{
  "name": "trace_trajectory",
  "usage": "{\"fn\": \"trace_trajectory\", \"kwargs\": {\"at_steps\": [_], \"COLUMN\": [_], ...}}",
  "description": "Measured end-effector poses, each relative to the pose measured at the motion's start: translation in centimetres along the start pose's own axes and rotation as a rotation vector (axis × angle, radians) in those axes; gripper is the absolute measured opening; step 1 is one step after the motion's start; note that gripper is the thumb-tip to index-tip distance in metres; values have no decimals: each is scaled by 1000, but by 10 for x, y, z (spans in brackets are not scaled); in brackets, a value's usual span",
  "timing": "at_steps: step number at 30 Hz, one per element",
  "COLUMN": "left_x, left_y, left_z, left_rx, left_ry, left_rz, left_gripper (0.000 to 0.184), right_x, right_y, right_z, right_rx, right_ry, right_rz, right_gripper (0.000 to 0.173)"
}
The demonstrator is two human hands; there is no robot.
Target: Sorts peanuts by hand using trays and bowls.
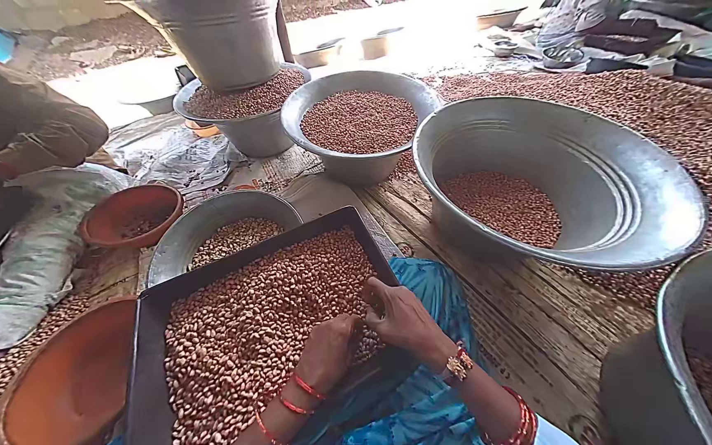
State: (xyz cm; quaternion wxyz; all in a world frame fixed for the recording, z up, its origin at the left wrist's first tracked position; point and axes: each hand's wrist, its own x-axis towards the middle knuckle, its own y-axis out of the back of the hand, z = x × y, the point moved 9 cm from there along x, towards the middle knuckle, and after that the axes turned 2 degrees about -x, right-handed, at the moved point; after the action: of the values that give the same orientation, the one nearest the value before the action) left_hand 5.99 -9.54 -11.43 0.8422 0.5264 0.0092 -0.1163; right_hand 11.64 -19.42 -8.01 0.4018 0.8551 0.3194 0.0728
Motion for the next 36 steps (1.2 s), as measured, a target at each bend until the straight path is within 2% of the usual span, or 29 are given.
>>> {"fn": "trace_trajectory", "kwargs": {"at_steps": [2, 4, 7, 9, 11, 13, 15, 18, 22, 25, 27, 29, 32, 33, 34, 36], "left_x": [-1, -2, -6, -10, -13, -9, 1, 16, 23, 22, 21, 16, -12, -23, -35, -57], "left_y": [0, 9, 45, 74, 99, 110, 106, 88, 78, 79, 83, 94, 113, 118, 123, 132], "left_z": [-8, -25, -65, -88, -96, -88, -72, -54, -51, -51, -59, -76, -109, -117, -126, -138], "left_rx": [-107, -348, -868, -977, -768, -398, -139, 118, 278, 285, 174, -79, -761, -962, -1074, -1021], "left_ry": [29, 75, 140, 161, 212, 246, 201, 111, 62, 50, 115, 206, 248, 247, 244, 251], "left_rz": [-94, -107, 104, 286, 380, 375, 355, 331, 422, 440, 362, 336, 489, 539, 586, 630], "left_gripper": [23, 18, 10, 20, 21, 17, 19, 24, 21, 17, 19, 18, 9, 15, 22, 24], "right_x": [7, 15, 26, 30, 34, 37, 39, 38, 33, 30, 33, 38, 43, 44, 45, 50], "right_y": [13, 18, 12, 0, -9, -16, -19, -19, 1, 15, 8, -11, -39, -46, -52, -61], "right_z": [3, 2, -9, -15, -18, -18, -16, -12, -7, -4, -9, -23, -49, -56, -62, -70], "right_rx": [179, 208, -100, -322, -428, -457, -460, -424, -49, 251, 295, 202, -22, -92, -162, -267], "right_ry": [-28, -39, 17, -2, -29, -35, -29, -18, 55, 19, -3, 68, 220, 248, 273, 287], "right_rz": [79, 78, 47, -46, -96, -108, -94, -113, -8, 88, 24, -67, -119, -130, -133, -142], "right_gripper": [28, 25, 27, 27, 27, 27, 27, 27, 28, 27, 26, 21, 24, 25, 25, 26]}}
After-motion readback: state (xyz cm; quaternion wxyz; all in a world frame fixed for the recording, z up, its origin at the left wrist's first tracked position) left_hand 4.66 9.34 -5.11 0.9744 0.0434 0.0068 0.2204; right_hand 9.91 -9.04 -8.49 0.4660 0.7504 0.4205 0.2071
